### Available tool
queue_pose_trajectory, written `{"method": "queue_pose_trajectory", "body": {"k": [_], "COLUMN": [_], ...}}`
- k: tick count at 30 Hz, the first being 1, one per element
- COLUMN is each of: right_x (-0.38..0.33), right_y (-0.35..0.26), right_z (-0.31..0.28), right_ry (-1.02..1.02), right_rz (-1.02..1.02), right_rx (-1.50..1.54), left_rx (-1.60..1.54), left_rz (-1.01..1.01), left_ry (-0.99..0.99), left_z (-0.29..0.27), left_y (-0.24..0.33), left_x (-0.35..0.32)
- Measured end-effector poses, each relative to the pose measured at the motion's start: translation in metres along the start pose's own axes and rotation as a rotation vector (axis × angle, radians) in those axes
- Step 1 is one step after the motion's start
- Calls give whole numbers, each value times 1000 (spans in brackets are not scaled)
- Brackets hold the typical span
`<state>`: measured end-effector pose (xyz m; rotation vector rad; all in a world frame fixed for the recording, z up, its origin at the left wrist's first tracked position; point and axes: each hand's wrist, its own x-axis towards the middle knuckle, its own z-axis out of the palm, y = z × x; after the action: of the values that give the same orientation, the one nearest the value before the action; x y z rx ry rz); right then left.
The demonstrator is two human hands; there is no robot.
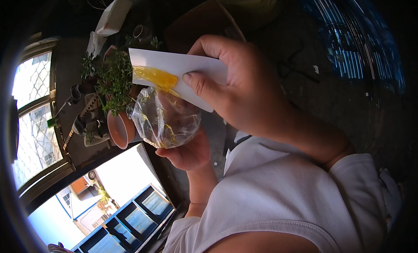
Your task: The person picks up a small container of yellow substance from a scale and walks to a workbench. They use a small white card to scoop the substance and apply it to the rim of a plastic-wrapped object, repeating the process several times.
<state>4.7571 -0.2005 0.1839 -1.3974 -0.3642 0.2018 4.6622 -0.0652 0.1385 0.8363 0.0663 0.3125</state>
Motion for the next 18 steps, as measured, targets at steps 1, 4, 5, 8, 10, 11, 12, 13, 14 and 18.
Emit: {"method": "queue_pose_trajectory", "body": {"k": [1, 4, 5, 8, 10, 11, 12, 13, 14, 18], "right_x": [0, 0, 0, 0, -1, -2, -2, -2, -2, -1], "right_y": [0, 0, 0, -2, -2, -3, -3, -2, -2, -3], "right_z": [0, 1, 1, 0, 1, 2, 2, 2, 2, 1], "right_ry": [-2, -9, -10, -30, -43, -48, -52, -58, -65, -88], "right_rz": [-5, -11, -8, -4, -1, 1, 4, -13, -30, -52], "right_rx": [2, 9, 13, 14, 11, 10, 9, -1, -11, -26], "left_rx": [40, 100, 111, 128, 125, 115, 105, 89, 82, 58], "left_rz": [12, 22, 21, 17, 21, 19, 17, 12, 6, -5], "left_ry": [-30, -62, -63, -47, -51, -60, -69, -79, -83, -108], "left_z": [-3, -5, -5, -7, -11, -12, -14, -16, -16, -16], "left_y": [-1, -1, -1, -1, -2, -3, -4, -4, -4, -4], "left_x": [0, -1, -1, -3, -4, -5, -5, -5, -6, -6]}}
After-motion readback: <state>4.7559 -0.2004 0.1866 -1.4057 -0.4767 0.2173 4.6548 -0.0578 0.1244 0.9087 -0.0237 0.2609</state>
